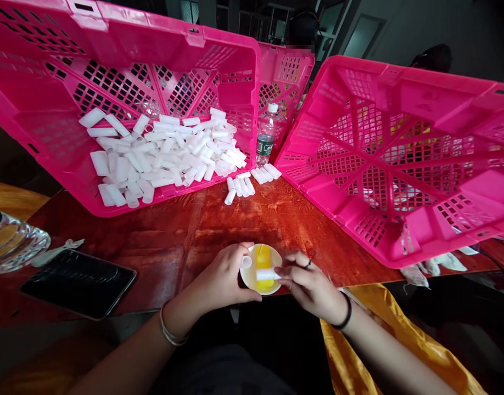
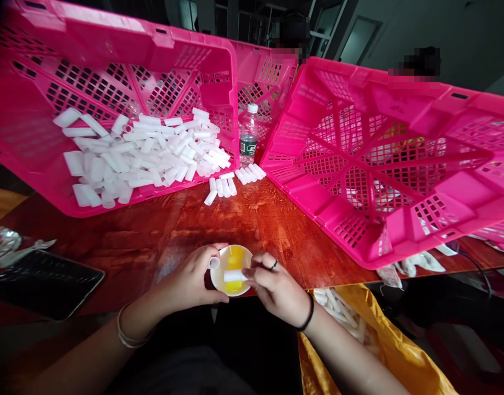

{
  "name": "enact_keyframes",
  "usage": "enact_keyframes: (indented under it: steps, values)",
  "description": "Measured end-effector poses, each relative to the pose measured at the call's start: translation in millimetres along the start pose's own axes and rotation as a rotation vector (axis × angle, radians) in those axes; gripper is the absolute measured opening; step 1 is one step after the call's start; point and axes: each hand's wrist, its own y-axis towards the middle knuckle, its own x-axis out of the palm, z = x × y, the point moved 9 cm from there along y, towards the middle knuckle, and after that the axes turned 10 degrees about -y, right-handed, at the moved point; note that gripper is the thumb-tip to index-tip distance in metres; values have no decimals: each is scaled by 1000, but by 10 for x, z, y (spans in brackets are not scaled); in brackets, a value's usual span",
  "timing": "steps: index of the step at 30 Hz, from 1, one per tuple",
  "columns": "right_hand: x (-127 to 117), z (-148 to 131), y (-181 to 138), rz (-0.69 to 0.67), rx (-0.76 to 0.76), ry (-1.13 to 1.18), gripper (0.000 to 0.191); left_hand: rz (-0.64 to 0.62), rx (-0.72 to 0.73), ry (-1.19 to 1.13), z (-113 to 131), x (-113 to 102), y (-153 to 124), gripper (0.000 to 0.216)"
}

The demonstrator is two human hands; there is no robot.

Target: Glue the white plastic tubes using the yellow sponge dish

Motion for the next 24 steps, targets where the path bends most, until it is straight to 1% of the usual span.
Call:
enact_keyframes:
  steps: [1,2,5,6,7,9,10,11,13,14,15,16,17,19,20,21,22,23,24]
  values:
    - [5,-21,-12,-10,-13,21,18,2,-2,-1,3,-3,1,81]
    - [24,-4,-25,-30,19,64,20,4,-3,-3,6,-5,0,80]
    - [99,144,-90,-76,228,159,21,9,0,-4,3,-3,-1,82]
    - [97,154,-106,-64,250,139,20,13,5,-6,1,-4,-1,83]
    - [79,128,-110,-39,228,96,17,22,11,-9,-1,-9,0,83]
    - [25,13,-107,29,118,15,11,30,18,-17,-7,-15,4,82]
    - [11,-23,-110,52,88,14,10,30,16,-18,-13,-15,7,81]
    - [17,-21,-114,53,97,41,10,22,9,-18,-20,-11,11,81]
    - [52,59,-130,29,191,103,14,-2,-11,-14,-35,1,22,83]
    - [59,94,-139,24,225,101,15,-13,-18,-13,-38,5,29,84]
    - [53,104,-141,25,222,62,15,-22,-21,-12,-36,5,38,86]
    - [28,79,-136,41,172,-10,13,-31,-20,-11,-30,4,47,87]
    - [0,15,-131,66,75,-101,12,-40,-15,-8,-22,1,57,86]
    - [-11,-149,-151,104,-167,-263,17,-62,14,10,13,-11,70,84]
    - [2,-211,-172,116,-266,-308,20,-63,45,29,47,-33,71,82]
    - [3,-247,-186,137,-326,-317,22,-59,78,57,85,-62,66,77]
    - [-11,-246,-182,164,-329,-288,23,-43,105,95,121,-106,56,66]
    - [-44,-217,-162,205,-282,-224,24,-18,118,137,150,-161,43,52]
    - [-89,-166,-135,254,-201,-134,25,2,113,181,167,-213,26,36]
